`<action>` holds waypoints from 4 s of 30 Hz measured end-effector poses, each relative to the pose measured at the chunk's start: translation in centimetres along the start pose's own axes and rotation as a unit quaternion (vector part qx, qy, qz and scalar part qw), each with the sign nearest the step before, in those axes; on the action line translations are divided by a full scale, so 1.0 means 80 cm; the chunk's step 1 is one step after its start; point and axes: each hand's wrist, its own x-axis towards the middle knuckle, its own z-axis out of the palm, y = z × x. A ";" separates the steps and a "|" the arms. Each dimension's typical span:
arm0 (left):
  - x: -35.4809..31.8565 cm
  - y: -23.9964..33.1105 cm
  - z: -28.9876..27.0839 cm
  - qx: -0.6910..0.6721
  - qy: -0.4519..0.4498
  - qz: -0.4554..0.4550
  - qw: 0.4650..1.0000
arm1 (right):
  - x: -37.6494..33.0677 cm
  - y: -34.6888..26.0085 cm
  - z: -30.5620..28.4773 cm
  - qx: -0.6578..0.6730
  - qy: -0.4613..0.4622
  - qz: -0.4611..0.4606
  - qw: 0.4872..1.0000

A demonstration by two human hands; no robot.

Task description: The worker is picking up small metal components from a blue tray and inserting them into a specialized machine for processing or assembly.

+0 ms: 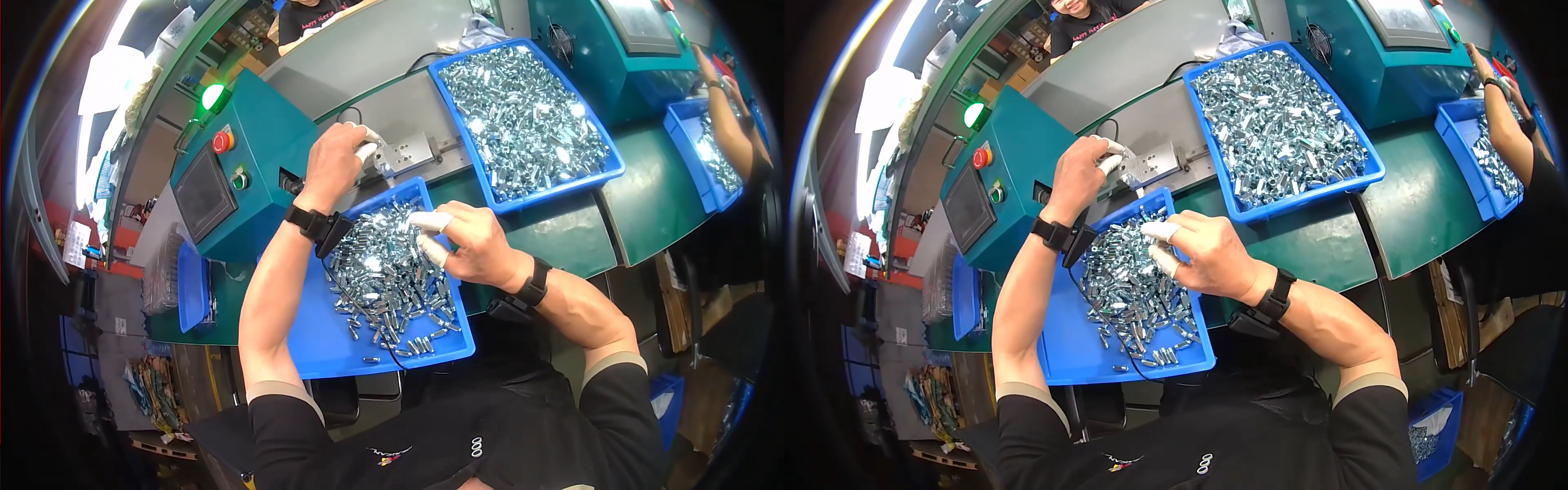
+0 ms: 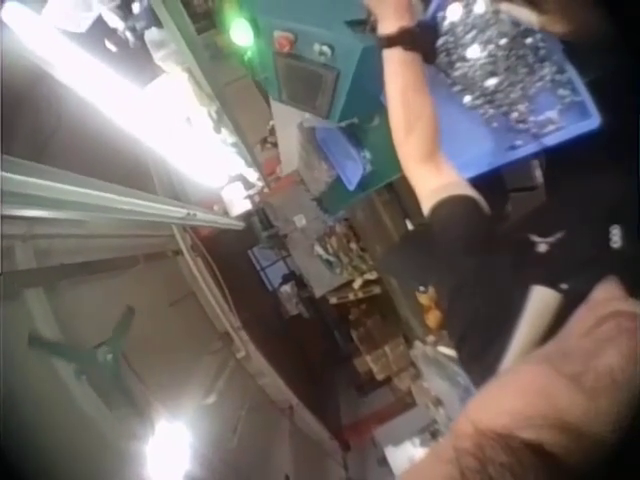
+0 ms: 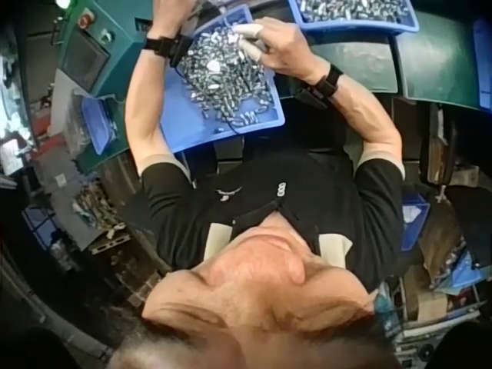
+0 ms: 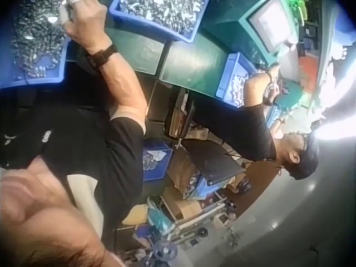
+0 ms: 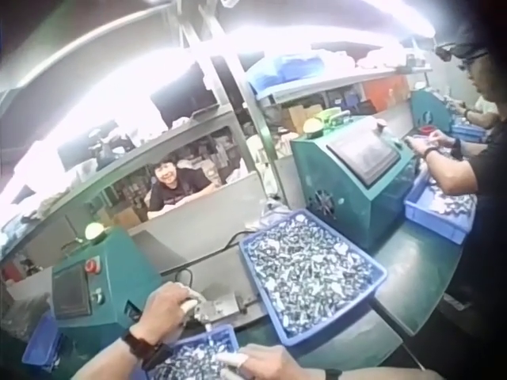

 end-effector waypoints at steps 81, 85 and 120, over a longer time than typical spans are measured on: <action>-0.349 -0.055 -0.047 -0.148 -0.008 -0.299 0.943 | 0.126 0.074 0.079 -0.194 -0.111 0.298 0.928; -0.352 -0.057 -0.038 -0.152 0.009 -0.269 0.951 | 0.154 0.085 0.092 -0.345 -0.149 0.240 0.895; -0.328 -0.017 -0.053 -0.116 -0.097 -0.141 0.978 | 0.062 0.014 -0.045 -0.185 -0.059 0.209 0.958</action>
